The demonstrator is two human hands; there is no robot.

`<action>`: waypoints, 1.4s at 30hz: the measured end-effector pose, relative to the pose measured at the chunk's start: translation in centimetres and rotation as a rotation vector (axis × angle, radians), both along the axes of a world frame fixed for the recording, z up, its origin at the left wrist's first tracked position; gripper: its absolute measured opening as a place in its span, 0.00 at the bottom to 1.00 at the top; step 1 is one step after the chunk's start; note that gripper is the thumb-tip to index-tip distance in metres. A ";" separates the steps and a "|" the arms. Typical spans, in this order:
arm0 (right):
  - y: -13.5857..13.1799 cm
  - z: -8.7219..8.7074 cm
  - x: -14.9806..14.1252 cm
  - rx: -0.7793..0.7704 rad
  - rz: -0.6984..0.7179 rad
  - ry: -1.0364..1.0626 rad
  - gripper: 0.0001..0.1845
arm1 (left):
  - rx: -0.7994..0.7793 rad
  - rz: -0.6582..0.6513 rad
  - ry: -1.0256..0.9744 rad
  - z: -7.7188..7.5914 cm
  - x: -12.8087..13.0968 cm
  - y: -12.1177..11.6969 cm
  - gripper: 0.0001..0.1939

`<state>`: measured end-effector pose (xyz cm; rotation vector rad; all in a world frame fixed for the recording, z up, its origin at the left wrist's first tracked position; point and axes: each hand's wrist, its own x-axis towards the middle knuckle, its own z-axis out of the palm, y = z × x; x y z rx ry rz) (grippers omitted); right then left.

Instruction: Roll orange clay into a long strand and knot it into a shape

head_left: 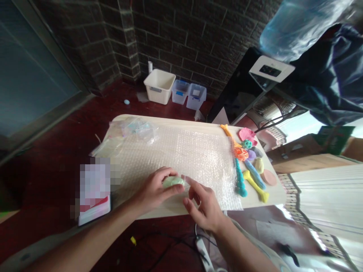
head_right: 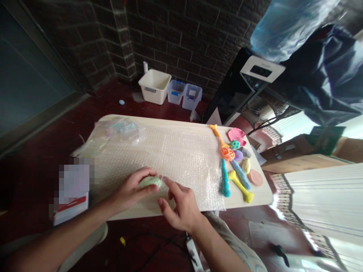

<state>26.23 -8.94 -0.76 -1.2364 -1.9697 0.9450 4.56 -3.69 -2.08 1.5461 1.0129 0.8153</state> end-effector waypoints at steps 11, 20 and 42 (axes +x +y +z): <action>0.2 -0.4 0.0 -0.065 -0.026 -0.040 0.11 | 0.089 -0.162 0.119 0.9 -0.5 -0.6 0.15; -0.2 -0.4 -0.2 -0.301 -0.023 0.349 0.22 | -0.036 -0.175 -0.063 1.7 -0.6 -0.4 0.18; -0.7 0.2 -0.1 -0.109 0.010 0.020 0.30 | 0.088 -0.179 0.019 1.6 -0.8 -0.2 0.20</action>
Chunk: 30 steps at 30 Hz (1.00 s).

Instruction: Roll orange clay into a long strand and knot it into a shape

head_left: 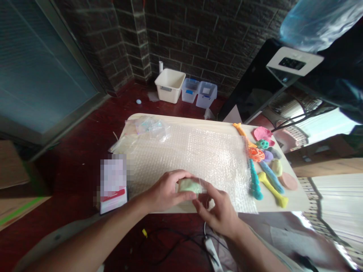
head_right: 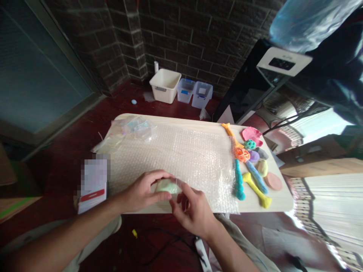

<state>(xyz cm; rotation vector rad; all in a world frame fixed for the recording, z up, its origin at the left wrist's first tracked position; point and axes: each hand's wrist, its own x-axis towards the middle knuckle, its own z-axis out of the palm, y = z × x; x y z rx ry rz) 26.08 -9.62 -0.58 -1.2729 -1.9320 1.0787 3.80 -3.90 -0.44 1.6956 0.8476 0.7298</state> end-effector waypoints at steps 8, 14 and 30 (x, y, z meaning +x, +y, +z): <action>0.2 -0.3 0.5 -0.197 0.125 0.282 0.27 | 0.091 -0.159 0.107 0.5 -0.8 0.1 0.15; 0.5 0.1 0.1 -0.164 0.149 0.069 0.29 | 0.179 -0.143 0.190 0.4 -0.8 -0.4 0.14; -0.1 -0.4 0.0 -0.509 0.180 0.351 0.32 | 0.026 -0.225 0.147 0.1 -0.6 -0.2 0.21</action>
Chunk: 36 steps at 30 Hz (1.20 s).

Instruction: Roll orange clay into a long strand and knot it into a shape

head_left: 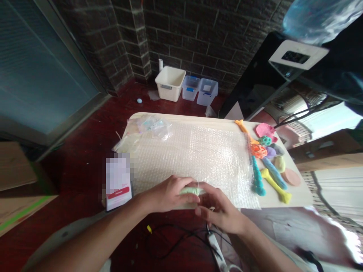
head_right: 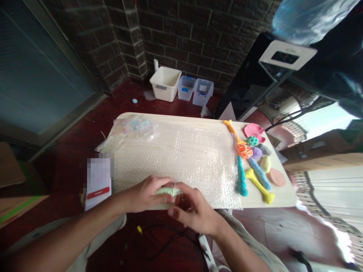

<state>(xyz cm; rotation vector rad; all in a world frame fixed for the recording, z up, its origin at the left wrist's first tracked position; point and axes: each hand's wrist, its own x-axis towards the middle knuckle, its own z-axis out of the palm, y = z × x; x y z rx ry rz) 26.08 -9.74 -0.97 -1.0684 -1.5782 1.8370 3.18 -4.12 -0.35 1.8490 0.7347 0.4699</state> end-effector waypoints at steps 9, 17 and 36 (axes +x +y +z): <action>0.1 -0.3 -0.8 -0.145 -0.334 0.119 0.27 | 0.222 0.170 -0.064 -1.2 0.4 0.1 0.17; 0.4 -1.1 -2.4 -0.488 -0.728 0.368 0.17 | 0.363 0.154 0.089 -0.9 0.8 -1.0 0.20; 0.4 -0.3 -1.8 -0.484 -0.599 0.499 0.16 | 0.159 0.265 -0.059 -0.2 0.8 -1.3 0.17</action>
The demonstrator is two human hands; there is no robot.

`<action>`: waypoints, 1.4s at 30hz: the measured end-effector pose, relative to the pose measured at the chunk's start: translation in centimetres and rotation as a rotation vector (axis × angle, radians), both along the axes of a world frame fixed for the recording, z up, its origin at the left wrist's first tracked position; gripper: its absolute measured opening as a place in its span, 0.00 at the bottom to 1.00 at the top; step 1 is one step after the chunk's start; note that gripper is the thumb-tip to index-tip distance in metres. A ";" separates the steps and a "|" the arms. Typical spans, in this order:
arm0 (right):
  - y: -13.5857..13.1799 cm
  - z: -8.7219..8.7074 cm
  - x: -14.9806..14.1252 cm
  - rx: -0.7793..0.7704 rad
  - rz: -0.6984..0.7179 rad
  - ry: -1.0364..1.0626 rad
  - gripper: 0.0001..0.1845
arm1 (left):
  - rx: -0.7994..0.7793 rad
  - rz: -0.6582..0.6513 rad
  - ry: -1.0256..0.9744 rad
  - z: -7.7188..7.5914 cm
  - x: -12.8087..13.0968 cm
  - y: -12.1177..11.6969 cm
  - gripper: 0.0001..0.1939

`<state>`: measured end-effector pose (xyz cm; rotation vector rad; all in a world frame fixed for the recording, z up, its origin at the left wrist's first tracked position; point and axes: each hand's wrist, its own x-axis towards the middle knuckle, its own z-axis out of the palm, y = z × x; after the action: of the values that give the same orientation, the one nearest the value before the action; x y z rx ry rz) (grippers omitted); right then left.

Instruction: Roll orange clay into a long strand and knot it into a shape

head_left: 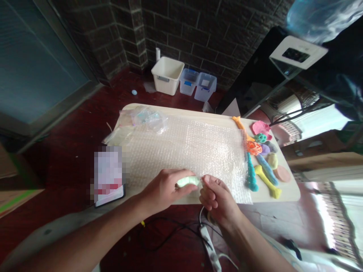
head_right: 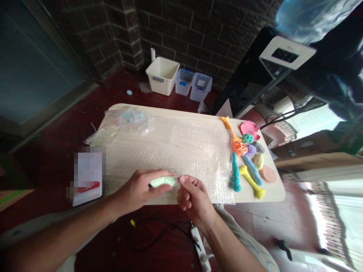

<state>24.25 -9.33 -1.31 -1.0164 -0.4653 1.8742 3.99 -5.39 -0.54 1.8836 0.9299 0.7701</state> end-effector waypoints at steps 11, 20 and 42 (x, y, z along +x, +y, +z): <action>-1.6 0.2 1.1 0.581 0.081 -0.636 0.17 | -0.428 -0.019 -0.193 1.2 -0.1 -0.1 0.18; -1.8 0.3 1.5 0.643 0.189 -0.705 0.21 | -0.558 -0.159 -0.198 1.3 -0.6 0.3 0.19; -0.7 0.9 -0.3 -0.105 -0.074 0.074 0.17 | -0.312 -0.003 0.084 1.4 1.0 -0.3 0.18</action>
<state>23.99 -10.03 -0.38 -1.0154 -0.2847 1.8782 4.98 -5.68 0.83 1.6521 1.0343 0.5132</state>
